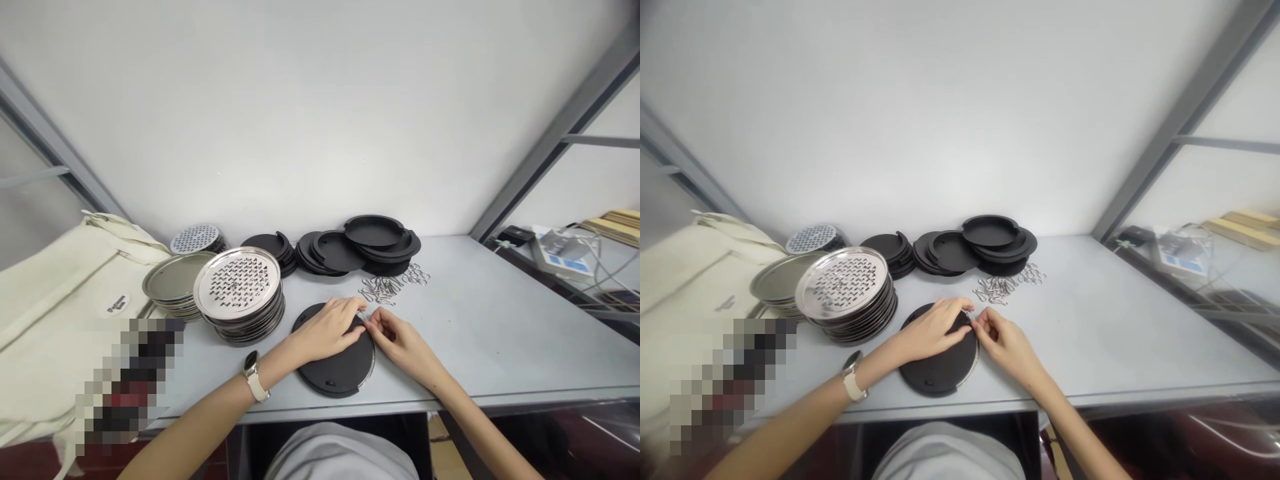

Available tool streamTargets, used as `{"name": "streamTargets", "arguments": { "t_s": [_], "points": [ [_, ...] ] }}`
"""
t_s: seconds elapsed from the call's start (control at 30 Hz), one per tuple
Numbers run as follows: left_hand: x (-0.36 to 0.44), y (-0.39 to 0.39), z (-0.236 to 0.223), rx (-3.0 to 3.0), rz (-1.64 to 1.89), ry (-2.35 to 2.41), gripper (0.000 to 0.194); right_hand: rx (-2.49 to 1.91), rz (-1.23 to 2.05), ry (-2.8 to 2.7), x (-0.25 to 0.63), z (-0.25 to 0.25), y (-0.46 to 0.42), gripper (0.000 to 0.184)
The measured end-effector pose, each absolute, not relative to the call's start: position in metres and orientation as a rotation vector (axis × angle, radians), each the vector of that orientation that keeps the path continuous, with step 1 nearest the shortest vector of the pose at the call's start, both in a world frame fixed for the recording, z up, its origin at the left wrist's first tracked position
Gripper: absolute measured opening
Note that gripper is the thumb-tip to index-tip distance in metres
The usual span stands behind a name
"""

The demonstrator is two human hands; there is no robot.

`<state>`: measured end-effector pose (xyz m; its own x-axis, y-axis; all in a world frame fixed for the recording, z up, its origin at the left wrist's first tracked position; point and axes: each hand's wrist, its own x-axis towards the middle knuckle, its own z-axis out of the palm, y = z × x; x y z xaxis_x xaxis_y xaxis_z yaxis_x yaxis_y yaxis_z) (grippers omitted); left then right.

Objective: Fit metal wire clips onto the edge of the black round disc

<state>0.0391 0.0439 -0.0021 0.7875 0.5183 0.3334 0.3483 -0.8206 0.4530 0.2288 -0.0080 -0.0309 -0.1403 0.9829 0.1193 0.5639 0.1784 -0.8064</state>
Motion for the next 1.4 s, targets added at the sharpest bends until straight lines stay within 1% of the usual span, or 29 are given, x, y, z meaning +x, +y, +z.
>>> {"name": "streamTargets", "arguments": {
  "t_s": [0.2,0.3,0.47,0.67,0.83,1.07,1.4],
  "points": [
    [0.0394,0.0432,0.0008,2.601,0.626,0.654,0.029,-1.471,0.768,-1.819,0.2277,-0.0281,-0.0096,0.021],
    [0.0388,0.0433,0.0019,2.589,0.614,0.641,0.032,-1.458,0.761,-1.808,0.2274,-0.0276,-0.01,0.02],
    [0.0383,0.0443,-0.0007,2.592,0.617,0.674,0.038,-1.42,0.769,-1.738,0.2265,-0.0262,-0.0105,0.02],
    [0.0386,0.0439,-0.0021,2.589,0.621,0.667,0.038,-1.339,0.717,-1.762,0.2235,-0.026,-0.0093,0.021],
    [0.0387,0.0426,-0.0006,2.553,0.627,0.674,0.04,-1.354,0.758,-1.757,0.2234,-0.0257,-0.0083,0.019],
    [0.0389,0.0428,0.0019,2.579,0.634,0.653,0.028,-1.381,0.728,-1.762,0.2214,-0.0237,-0.0082,0.018],
    [0.0396,0.0448,0.0003,2.655,0.602,0.636,0.016,-1.402,0.758,-1.788,0.2219,-0.0245,-0.0088,0.023]
  ]
}}
